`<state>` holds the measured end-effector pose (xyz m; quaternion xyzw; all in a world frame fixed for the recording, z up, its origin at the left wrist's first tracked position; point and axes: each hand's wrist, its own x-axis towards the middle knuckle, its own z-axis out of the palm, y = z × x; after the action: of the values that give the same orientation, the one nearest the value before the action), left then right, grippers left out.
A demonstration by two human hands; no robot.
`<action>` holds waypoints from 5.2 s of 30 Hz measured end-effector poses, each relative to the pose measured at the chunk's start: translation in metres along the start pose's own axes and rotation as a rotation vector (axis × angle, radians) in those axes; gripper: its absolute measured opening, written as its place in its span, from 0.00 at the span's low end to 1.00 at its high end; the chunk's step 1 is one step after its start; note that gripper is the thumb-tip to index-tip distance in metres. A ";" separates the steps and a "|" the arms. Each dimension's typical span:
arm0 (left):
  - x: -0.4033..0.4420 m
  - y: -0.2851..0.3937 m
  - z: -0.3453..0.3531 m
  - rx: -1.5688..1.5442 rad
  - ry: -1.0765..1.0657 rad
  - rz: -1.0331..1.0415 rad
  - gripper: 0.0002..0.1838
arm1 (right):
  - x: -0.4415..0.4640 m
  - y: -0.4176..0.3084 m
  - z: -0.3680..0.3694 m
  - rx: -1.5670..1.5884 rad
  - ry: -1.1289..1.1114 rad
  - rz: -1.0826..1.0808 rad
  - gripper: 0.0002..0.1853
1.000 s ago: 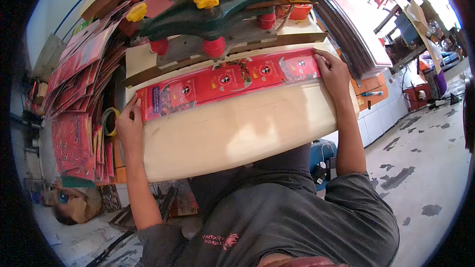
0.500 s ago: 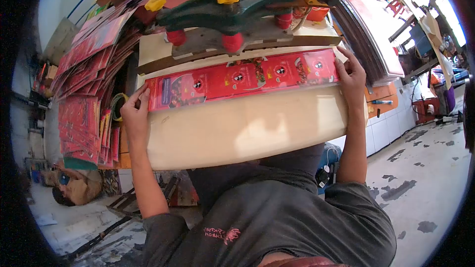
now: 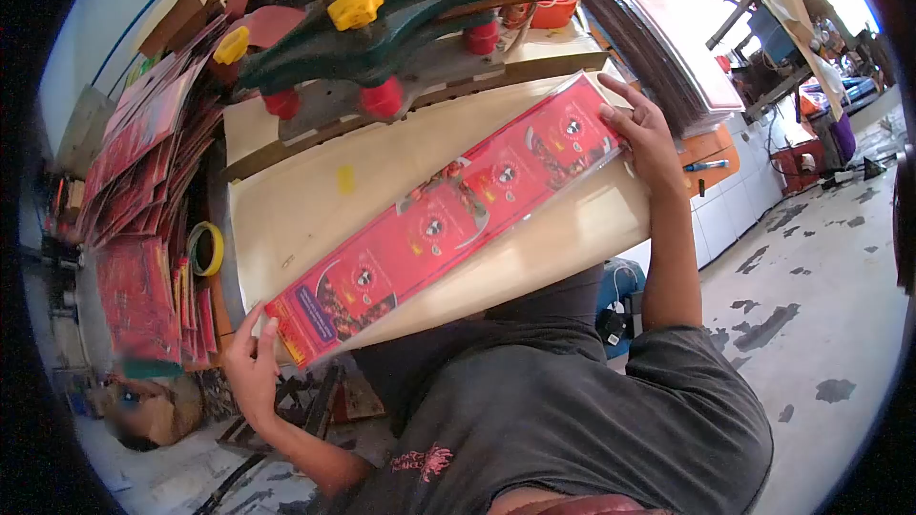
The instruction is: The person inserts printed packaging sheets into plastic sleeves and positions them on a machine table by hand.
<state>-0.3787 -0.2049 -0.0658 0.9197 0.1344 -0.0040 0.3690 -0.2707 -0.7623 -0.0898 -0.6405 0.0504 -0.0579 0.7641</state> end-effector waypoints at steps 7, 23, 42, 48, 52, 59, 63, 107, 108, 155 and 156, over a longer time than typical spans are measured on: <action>-0.003 -0.002 0.003 -0.024 0.344 0.236 0.12 | -0.035 0.000 0.038 -0.196 -0.100 0.033 0.24; 0.025 0.177 0.109 -0.086 -0.034 0.996 0.10 | -0.103 -0.030 0.122 -0.301 -0.235 -0.035 0.15; 0.019 0.180 0.126 0.116 0.235 0.877 0.09 | -0.098 -0.027 0.134 -0.442 -0.307 -0.154 0.17; 0.018 0.180 0.124 0.162 0.228 0.830 0.09 | -0.100 -0.022 0.132 -0.438 -0.322 -0.138 0.19; 0.020 0.178 0.124 0.182 0.261 0.807 0.09 | -0.102 -0.024 0.132 -0.440 -0.334 -0.111 0.19; 0.048 0.148 0.103 0.188 0.361 0.620 0.09 | -0.113 -0.036 0.124 -0.484 -0.372 -0.154 0.18; 0.045 0.121 0.068 -0.460 0.014 0.395 0.05 | -0.122 -0.035 0.108 -0.337 -0.306 -0.090 0.17; -0.024 -0.486 -0.139 -0.942 0.958 -0.526 0.24 | -0.098 -0.064 -0.097 0.174 0.974 -0.559 0.22; -0.020 -0.460 -0.126 -0.830 0.917 -0.551 0.26 | -0.099 -0.061 -0.094 0.169 0.978 -0.557 0.22; -0.033 0.033 0.084 -1.376 -0.019 0.325 0.18 | -0.142 0.027 0.181 -0.005 -0.713 0.095 0.16; -0.029 0.015 0.080 -1.415 -0.003 0.346 0.25 | -0.138 0.029 0.179 -0.084 -0.789 0.004 0.17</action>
<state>-0.3956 -0.2768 -0.1103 0.4690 -0.0431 0.1408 0.8708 -0.3796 -0.5623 -0.0869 -0.6442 -0.2436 0.1963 0.6980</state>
